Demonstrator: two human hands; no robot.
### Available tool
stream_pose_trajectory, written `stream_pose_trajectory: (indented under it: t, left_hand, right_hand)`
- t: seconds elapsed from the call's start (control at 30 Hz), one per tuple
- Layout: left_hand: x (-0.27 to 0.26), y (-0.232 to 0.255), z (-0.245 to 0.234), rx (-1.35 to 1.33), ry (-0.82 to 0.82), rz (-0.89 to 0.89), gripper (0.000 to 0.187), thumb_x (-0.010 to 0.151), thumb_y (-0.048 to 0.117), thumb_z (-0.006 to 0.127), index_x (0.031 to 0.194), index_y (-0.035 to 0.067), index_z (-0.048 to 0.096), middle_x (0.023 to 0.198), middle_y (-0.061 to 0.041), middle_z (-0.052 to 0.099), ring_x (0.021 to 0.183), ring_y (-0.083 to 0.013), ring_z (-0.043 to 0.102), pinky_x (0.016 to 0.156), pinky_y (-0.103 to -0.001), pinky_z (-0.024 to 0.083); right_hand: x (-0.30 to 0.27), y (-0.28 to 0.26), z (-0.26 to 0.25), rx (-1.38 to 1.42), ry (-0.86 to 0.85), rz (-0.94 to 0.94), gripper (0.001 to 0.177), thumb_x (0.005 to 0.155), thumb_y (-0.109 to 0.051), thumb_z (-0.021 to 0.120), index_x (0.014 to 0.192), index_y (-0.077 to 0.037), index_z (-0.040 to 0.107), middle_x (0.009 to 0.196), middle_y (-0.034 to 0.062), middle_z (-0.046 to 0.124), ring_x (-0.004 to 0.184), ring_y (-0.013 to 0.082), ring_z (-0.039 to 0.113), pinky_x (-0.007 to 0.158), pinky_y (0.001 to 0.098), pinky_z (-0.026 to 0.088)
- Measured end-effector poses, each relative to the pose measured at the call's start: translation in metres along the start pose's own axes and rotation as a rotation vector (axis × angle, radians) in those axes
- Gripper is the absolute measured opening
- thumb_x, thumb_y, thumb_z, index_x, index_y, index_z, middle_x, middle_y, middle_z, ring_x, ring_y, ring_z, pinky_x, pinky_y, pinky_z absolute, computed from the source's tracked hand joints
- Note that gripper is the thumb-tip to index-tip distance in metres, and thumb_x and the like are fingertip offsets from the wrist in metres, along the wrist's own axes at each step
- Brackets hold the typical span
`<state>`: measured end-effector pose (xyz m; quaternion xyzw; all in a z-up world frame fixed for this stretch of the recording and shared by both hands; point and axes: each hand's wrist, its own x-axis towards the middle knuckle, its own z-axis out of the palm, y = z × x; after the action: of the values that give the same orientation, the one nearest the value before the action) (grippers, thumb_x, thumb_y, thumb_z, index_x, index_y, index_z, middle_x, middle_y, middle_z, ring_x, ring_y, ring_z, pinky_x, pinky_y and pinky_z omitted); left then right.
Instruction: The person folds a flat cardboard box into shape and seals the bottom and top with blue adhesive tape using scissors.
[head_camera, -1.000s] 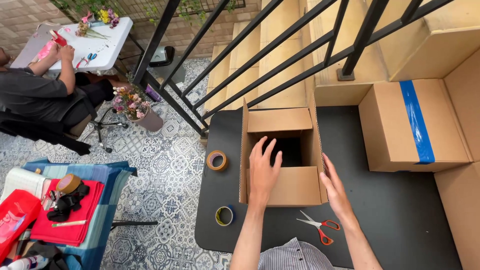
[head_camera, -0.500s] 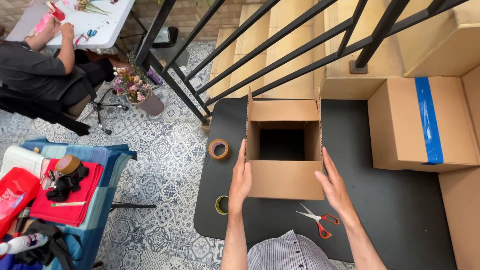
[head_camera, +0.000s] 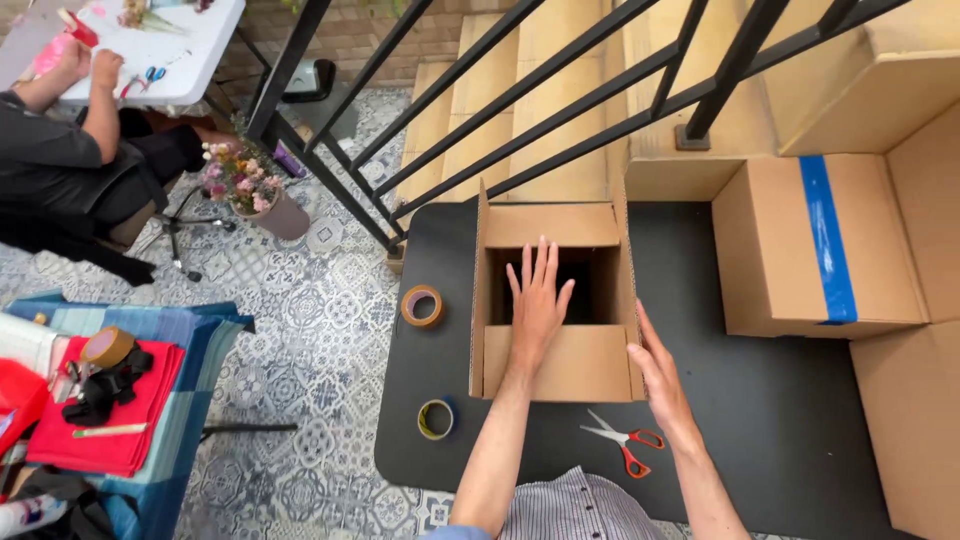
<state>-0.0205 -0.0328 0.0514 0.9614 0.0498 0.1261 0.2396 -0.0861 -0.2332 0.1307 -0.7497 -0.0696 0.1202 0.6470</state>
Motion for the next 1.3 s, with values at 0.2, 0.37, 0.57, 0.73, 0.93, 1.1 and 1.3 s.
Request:
stream_pose_trajectory:
  t: [0.2, 0.37, 0.57, 0.73, 0.93, 1.1, 1.3]
  left_hand:
    - [-0.001, -0.012, 0.019, 0.042, 0.085, 0.007, 0.059, 0.106, 0.029, 0.05, 0.161, 0.017, 0.032, 0.168, -0.005, 0.028, 0.157, -0.0298, 0.019, 0.122, -0.06, 0.023]
    - [-0.003, -0.026, 0.041, 0.052, 0.136, 0.011, 0.055, 0.102, 0.022, 0.053, 0.155, 0.015, 0.042, 0.16, -0.007, 0.039, 0.152, -0.0315, 0.03, 0.12, -0.057, 0.032]
    - [-0.003, -0.03, 0.052, -0.015, 0.067, -0.002, 0.053, 0.102, 0.018, 0.051, 0.154, 0.014, 0.043, 0.158, -0.008, 0.042, 0.151, -0.0311, 0.032, 0.121, -0.057, 0.031]
    - [0.0, -0.033, 0.037, -0.461, 0.243, -0.097, 0.05, 0.102, -0.004, 0.038, 0.149, 0.007, 0.051, 0.151, -0.018, 0.05, 0.144, -0.0365, 0.043, 0.119, -0.051, 0.038]
    - [-0.043, 0.029, -0.091, -0.546, 0.305, -0.14, 0.043, 0.108, 0.005, 0.036, 0.149, 0.006, 0.05, 0.149, -0.014, 0.051, 0.141, -0.0315, 0.049, 0.115, -0.044, 0.043]
    - [-0.083, 0.012, -0.16, -0.53, 0.389, -0.114, 0.047, 0.105, 0.011, 0.04, 0.152, 0.007, 0.045, 0.154, -0.019, 0.047, 0.147, -0.0372, 0.04, 0.121, -0.051, 0.029]
    - [-0.09, -0.036, -0.151, -0.793, -0.082, -0.267, 0.057, 0.108, 0.038, 0.041, 0.16, 0.016, 0.037, 0.166, -0.027, 0.023, 0.153, -0.0497, 0.013, 0.122, -0.065, 0.011]
  right_hand:
    - [0.009, 0.023, 0.01, -0.132, -0.005, -0.053, 0.069, 0.097, -0.026, 0.053, 0.163, -0.017, 0.033, 0.167, 0.0162, 0.033, 0.154, 0.039, 0.027, 0.124, 0.0551, 0.024]
    - [0.011, 0.023, 0.021, -0.215, -0.012, -0.074, 0.071, 0.096, -0.029, 0.057, 0.163, -0.021, 0.034, 0.169, 0.0184, 0.028, 0.154, 0.0438, 0.024, 0.122, 0.0608, 0.021]
    - [0.01, 0.028, 0.037, -0.371, 0.002, -0.009, 0.073, 0.095, -0.035, 0.062, 0.163, -0.029, 0.035, 0.169, 0.0176, 0.025, 0.154, 0.045, 0.022, 0.121, 0.0643, 0.022]
    - [0.011, 0.036, 0.077, -1.049, -0.006, 0.053, 0.076, 0.09, -0.066, 0.06, 0.159, -0.041, 0.038, 0.173, 0.0127, 0.018, 0.159, 0.0399, 0.01, 0.116, 0.0638, 0.02]
    - [0.013, 0.046, 0.075, -1.157, -0.076, 0.044, 0.08, 0.093, -0.077, 0.048, 0.162, -0.043, 0.028, 0.174, 0.0133, 0.012, 0.159, 0.0411, 0.005, 0.112, 0.0614, 0.019]
    - [0.011, 0.024, 0.055, -1.119, -0.217, 0.049, 0.086, 0.089, -0.077, 0.052, 0.163, -0.042, 0.026, 0.176, 0.013, 0.006, 0.161, 0.0402, 0.001, 0.113, 0.0596, 0.025]
    - [0.009, 0.025, 0.05, -1.11, -0.248, 0.029, 0.086, 0.088, -0.079, 0.051, 0.162, -0.043, 0.026, 0.176, 0.0094, 0.006, 0.162, 0.0348, -0.001, 0.115, 0.0573, 0.028]
